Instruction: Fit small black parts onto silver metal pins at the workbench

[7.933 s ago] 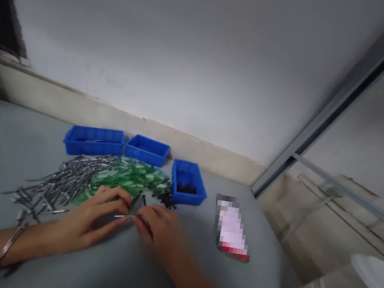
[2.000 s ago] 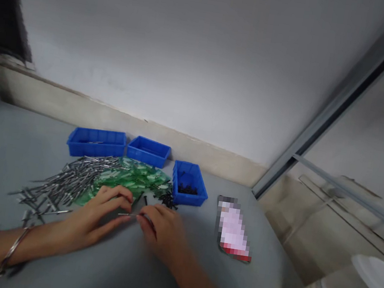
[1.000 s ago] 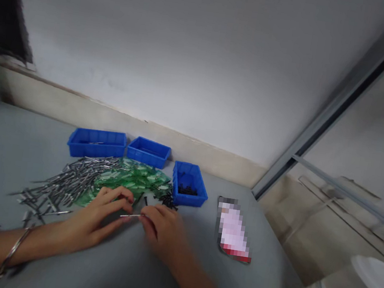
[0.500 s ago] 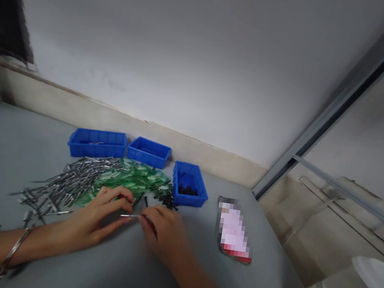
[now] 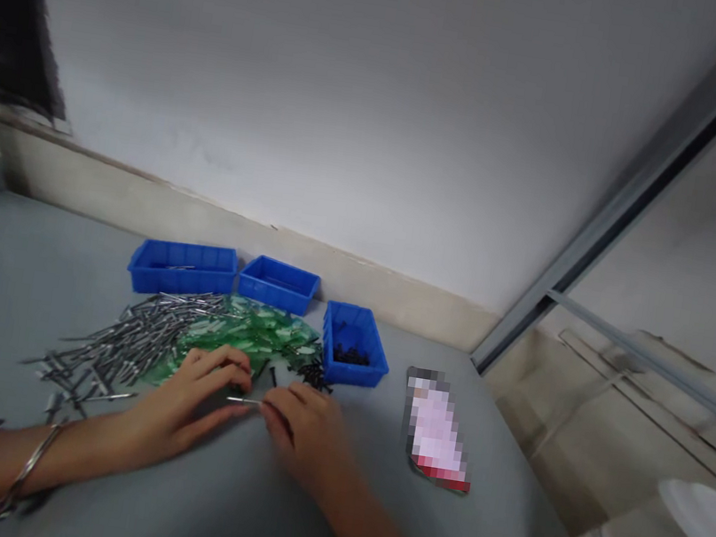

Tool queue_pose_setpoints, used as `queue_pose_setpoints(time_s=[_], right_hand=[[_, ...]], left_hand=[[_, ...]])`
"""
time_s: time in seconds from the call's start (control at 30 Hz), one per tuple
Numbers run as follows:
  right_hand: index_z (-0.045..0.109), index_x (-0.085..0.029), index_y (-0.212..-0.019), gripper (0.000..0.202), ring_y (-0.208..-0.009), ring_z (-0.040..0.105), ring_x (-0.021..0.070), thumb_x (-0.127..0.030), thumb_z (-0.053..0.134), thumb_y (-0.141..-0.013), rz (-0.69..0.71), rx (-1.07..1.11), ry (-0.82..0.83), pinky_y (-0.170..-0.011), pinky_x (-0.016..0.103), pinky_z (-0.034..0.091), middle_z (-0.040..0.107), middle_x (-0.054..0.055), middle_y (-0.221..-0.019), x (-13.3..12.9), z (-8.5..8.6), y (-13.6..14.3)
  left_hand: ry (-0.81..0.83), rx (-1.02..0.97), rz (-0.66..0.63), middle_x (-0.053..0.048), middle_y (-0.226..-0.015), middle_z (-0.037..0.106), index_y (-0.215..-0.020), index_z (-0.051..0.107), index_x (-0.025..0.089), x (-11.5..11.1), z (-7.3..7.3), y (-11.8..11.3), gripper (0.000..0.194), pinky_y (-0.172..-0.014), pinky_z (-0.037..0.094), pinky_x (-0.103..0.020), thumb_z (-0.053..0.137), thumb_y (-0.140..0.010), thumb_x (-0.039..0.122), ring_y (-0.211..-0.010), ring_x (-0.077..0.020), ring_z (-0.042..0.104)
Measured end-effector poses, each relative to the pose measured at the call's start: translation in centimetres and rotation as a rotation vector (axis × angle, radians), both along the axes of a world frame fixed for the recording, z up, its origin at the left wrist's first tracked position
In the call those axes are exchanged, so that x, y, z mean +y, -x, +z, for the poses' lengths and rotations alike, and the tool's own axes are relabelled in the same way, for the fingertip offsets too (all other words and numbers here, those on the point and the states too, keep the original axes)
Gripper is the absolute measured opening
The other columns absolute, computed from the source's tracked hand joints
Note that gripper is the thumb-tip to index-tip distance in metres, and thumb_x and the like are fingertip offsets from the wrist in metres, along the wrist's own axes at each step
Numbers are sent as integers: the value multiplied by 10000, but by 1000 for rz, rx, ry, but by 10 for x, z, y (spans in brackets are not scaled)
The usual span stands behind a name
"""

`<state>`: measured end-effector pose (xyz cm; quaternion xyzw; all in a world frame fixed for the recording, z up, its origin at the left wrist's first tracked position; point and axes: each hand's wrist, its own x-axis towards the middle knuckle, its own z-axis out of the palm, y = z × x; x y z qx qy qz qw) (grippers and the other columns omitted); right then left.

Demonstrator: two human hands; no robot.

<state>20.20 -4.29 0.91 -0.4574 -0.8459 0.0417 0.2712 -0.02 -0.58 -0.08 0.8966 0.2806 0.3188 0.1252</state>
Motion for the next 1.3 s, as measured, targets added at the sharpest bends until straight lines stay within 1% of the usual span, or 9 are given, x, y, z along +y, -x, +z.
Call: queue_pose_setpoints(time_s=[0.1, 0.3, 0.5, 0.7, 1.07, 1.3], right_hand=[[611, -201, -900, 252, -713, 548, 120, -276, 370, -923, 1, 8, 3, -648, 221, 394, 607, 19, -782, 0, -1, 0], [615, -196, -887, 258, -692, 548, 123, -281, 374, -921, -8, 3, -7, -628, 225, 394, 597, 21, -754, -1, 0, 0], [617, -196, -886, 251, -695, 555, 127, -278, 382, -918, -4, 21, 0, -637, 226, 403, 602, 25, -757, -2, 1, 1], [611, -194, -900, 247, -711, 556, 125, -283, 381, -920, 7, 28, 16, -654, 228, 407, 608, 22, -779, -1, 0, 1], [608, -201, -900, 266, -713, 563, 126, -301, 363, -926, 10, 39, -12, -657, 226, 410, 618, 26, -783, 1, -3, -1], [609, -196, -895, 247, -701, 558, 125, -295, 383, -919, 2, 42, -26, -648, 226, 407, 612, 21, -777, 0, -4, -1]], left_hand=[[-14, -19, -3, -51, -1055, 458, -969, 502, 214, 0, -1, 0, 88, -766, 305, -347, 454, -903, 246, -934, -221, 441], [-4, -28, -38, -51, -1051, 451, -945, 503, 214, -1, 1, 0, 112, -761, 300, -353, 397, -916, 234, -930, -216, 431], [5, -24, -48, -42, -1052, 444, -939, 495, 216, -1, 1, 0, 98, -765, 284, -358, 403, -908, 208, -945, -217, 424], [-13, -50, -47, -35, -1048, 447, -927, 486, 214, -3, 0, 0, 76, -754, 277, -346, 420, -897, 193, -915, -210, 426], [-24, -73, -43, -38, -1029, 451, -931, 492, 214, -2, 0, -1, 79, -752, 278, -341, 432, -888, 188, -900, -204, 430], [-20, -66, -37, -45, -1031, 453, -927, 499, 209, -2, -1, -1, 82, -753, 286, -342, 431, -886, 188, -905, -205, 432]])
